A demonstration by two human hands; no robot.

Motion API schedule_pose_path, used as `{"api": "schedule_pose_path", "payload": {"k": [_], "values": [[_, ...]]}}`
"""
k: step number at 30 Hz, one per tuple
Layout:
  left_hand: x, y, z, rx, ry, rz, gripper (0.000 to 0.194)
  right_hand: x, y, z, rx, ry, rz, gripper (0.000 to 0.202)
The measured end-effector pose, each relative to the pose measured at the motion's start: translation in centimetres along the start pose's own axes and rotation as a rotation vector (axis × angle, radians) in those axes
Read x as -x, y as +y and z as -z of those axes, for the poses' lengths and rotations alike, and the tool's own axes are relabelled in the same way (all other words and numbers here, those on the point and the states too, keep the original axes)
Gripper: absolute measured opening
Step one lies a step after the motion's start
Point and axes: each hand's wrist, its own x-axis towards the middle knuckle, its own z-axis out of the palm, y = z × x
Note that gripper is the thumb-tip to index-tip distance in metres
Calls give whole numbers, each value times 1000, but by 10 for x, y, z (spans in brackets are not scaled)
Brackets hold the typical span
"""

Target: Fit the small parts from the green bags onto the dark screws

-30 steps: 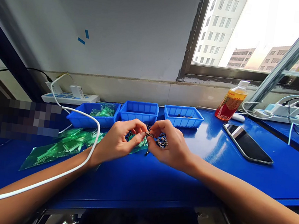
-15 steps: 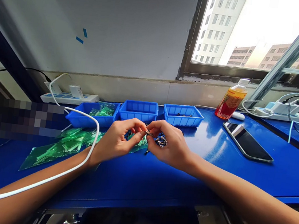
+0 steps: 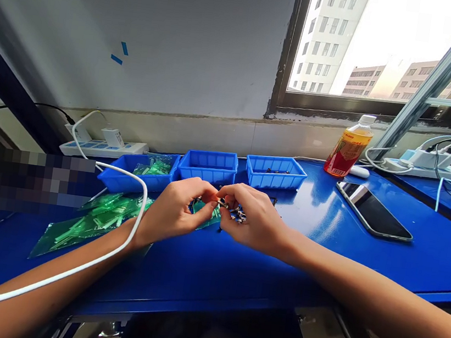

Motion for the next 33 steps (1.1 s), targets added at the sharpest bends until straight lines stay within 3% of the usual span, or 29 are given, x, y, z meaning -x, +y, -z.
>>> {"api": "schedule_pose_path", "payload": {"k": [6,16,25,33], "values": [[0,1,1,-7,-37,31,17,1,-1,2,8,-58,-33,14],[0,-2,3,-94,-60,-59,17,-1,-3,1,-38,-55,-80,10],[-1,0,4,12,-20,-4,17,-2,-3,0,-180,-20,-183,13],[-2,-1,3,-1,-39,-4,17,0,-2,-1,-128,-61,-141,10]]}}
